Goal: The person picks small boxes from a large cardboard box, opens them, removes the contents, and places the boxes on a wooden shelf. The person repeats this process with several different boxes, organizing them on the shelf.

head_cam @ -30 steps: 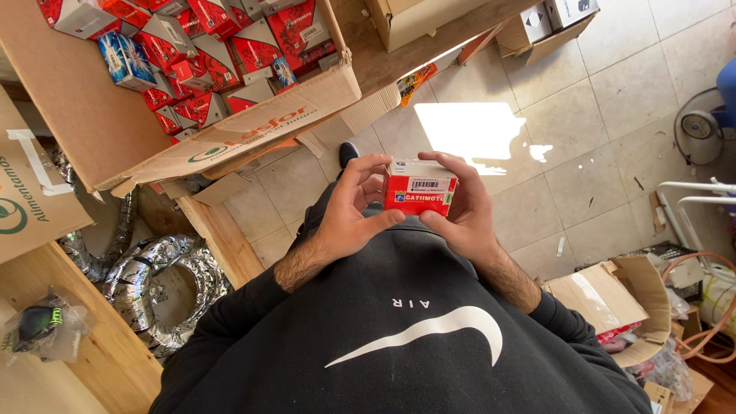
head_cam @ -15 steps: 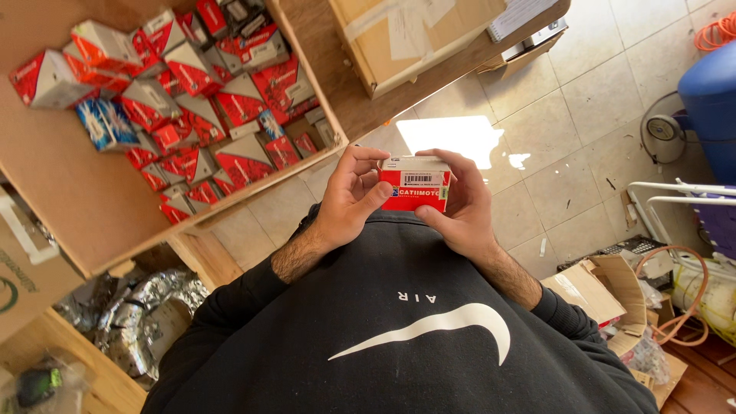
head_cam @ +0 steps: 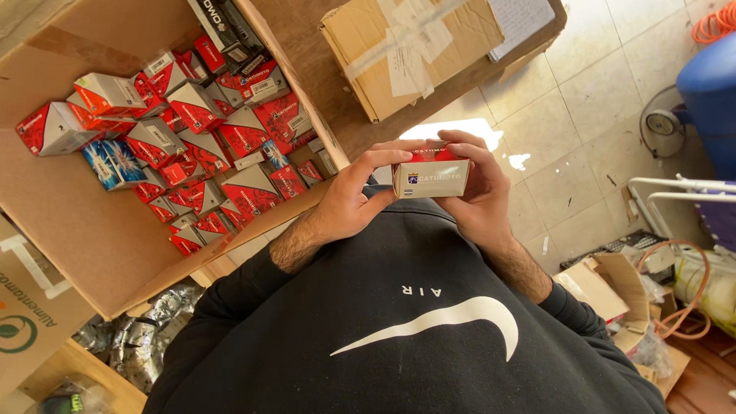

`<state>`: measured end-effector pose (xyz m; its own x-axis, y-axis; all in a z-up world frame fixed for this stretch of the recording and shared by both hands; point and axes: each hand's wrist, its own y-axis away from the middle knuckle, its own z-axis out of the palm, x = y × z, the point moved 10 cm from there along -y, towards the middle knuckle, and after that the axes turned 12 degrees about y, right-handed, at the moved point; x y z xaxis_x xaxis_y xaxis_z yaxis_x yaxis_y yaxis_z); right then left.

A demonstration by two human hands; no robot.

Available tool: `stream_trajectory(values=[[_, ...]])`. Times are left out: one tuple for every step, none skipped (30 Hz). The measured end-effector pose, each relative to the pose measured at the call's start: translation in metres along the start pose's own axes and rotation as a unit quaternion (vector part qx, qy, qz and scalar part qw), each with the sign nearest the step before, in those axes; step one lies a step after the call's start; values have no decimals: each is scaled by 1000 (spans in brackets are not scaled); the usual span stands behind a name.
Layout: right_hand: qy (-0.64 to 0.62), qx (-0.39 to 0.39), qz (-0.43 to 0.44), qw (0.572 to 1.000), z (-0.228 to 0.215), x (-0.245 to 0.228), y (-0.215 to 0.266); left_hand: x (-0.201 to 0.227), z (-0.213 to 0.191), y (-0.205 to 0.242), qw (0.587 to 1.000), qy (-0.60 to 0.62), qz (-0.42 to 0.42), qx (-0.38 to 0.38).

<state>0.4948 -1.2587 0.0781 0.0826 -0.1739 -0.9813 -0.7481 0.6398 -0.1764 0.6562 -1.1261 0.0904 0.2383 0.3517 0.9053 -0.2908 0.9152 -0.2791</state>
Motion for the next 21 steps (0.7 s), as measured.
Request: stream_trajectory(values=[[-3,-7,0,1000,1,1,-6,2,-2,-1,1000,-3,2,7],[0,-14,-8,1000,2,1,-12,4,-4,-3,999,-27,9,15],[3,-22,-17,1000,1,0,-18,6,-6,-5,998,-52,17,24],[1,-30,-17,999,2,4,-22,11,-6,-10,998,-55,19,32],[-17,-29,-14,999,0,9,-26,13,-11,-15,996,-73,5,59],[-34,-27,-10,999,-2,14,-29,15,-14,-19,992,-91,-8,87],[-36,-36,-9,999,-10,25,-33,2,-16,-14,991,-93,-7,95],[-49,-43,-12,998,-18,36,-37,-15,-21,-9,989,-89,-26,118],[-62,-51,-16,997,-27,47,-43,-31,-26,-5,985,-85,-42,141],[-64,-60,-17,996,-33,47,-54,-31,-21,-11,984,-88,-39,150],[-44,-80,-40,995,-37,43,-63,-33,-17,-16,983,-79,-45,162],[-24,-99,-63,993,-41,39,-72,-35,-13,-21,981,-69,-51,175],[-28,-109,-64,992,-46,43,-81,-30,-8,-30,979,-72,-49,184],[-32,-129,-66,989,-48,47,-88,-26,-2,-39,976,-101,-52,183],[-37,-150,-67,986,-51,50,-95,-22,4,-48,973,-129,-56,183],[-40,-160,-68,984,-53,50,-102,-27,7,-53,971,-132,-53,192],[-54,-167,-61,983,-55,51,-109,-30,10,-59,966,-156,-40,204],[-69,-175,-52,981,-56,52,-116,-33,13,-63,960,-179,-28,215],[-72,-185,-53,979,-61,58,-120,-35,16,-69,957,-182,-25,225],[-96,-203,-32,974,-63,67,-123,-36,17,-74,955,-177,-17,239],[-118,-220,-10,968,-67,76,-127,-37,19,-79,953,-171,-8,252]])
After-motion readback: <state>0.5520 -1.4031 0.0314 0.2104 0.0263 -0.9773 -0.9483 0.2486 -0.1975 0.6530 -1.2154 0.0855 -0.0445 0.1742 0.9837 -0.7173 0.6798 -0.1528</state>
